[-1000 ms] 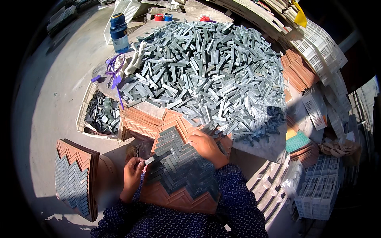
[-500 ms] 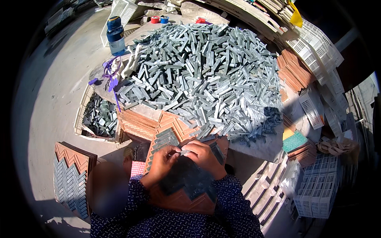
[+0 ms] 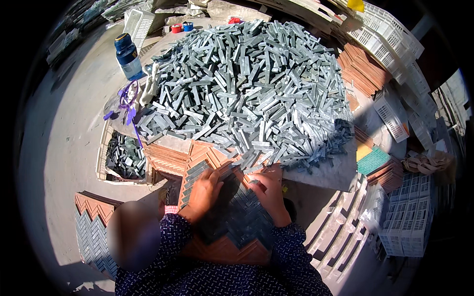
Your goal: The person sits on the ground and arranges small rectangular tiles onto a larger board to form a herringbone pattern. They pick tiles from a nearby pile and place them one by one into the pattern.
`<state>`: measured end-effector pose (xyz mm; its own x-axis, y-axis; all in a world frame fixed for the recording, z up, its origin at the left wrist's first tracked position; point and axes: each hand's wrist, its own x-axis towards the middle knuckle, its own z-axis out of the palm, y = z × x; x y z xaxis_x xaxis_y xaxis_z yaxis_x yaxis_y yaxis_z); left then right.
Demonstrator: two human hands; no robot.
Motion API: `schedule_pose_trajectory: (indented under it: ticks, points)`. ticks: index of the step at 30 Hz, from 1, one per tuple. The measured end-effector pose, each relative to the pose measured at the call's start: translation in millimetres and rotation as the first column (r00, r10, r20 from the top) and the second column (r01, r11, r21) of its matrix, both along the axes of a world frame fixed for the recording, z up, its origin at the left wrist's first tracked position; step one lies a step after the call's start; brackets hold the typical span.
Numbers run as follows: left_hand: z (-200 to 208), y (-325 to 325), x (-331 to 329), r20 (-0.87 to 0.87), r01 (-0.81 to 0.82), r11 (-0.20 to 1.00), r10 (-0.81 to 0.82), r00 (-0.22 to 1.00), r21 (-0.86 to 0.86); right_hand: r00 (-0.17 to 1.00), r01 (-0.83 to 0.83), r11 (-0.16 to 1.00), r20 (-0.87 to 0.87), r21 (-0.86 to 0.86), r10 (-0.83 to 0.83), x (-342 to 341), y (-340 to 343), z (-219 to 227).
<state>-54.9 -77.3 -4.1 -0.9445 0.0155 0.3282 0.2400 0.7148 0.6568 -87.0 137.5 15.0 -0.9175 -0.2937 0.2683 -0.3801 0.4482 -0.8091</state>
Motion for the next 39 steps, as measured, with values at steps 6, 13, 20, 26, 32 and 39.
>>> schedule_pose_trajectory:
  ticks: [6,13,20,26,32,39]
  points:
    - [4.1,1.7,-6.5,0.076,-0.005,0.986,0.018,0.997,-0.167,0.957,0.152,0.971,0.274,-0.182,-0.099,30.1,27.6,-15.7]
    - [-5.6,0.5,-16.0,-0.037,0.07,0.989,-0.075,0.996,-0.132,0.997,0.074,0.997,-0.005,0.023,-0.074,6.3,12.0,-2.0]
    - [13.0,-1.1,4.8,-0.054,0.001,0.993,-0.007,0.999,-0.118,0.946,0.013,0.93,-0.305,0.367,0.107,-32.7,-8.9,-6.0]
    - [14.0,-0.2,39.1,-0.047,0.058,0.998,-0.059,0.997,-0.017,0.92,-0.028,0.876,-0.33,0.481,0.211,-36.2,-13.9,2.2]
    - [10.9,0.6,15.3,-0.101,0.036,0.996,-0.044,0.994,-0.084,0.984,-0.016,0.964,-0.164,0.264,0.062,-44.3,-16.9,20.2]
    - [-2.5,6.6,-13.8,-0.105,0.066,0.996,-0.072,0.992,-0.063,0.977,-0.16,0.972,0.167,0.172,0.131,-45.0,-23.9,1.2]
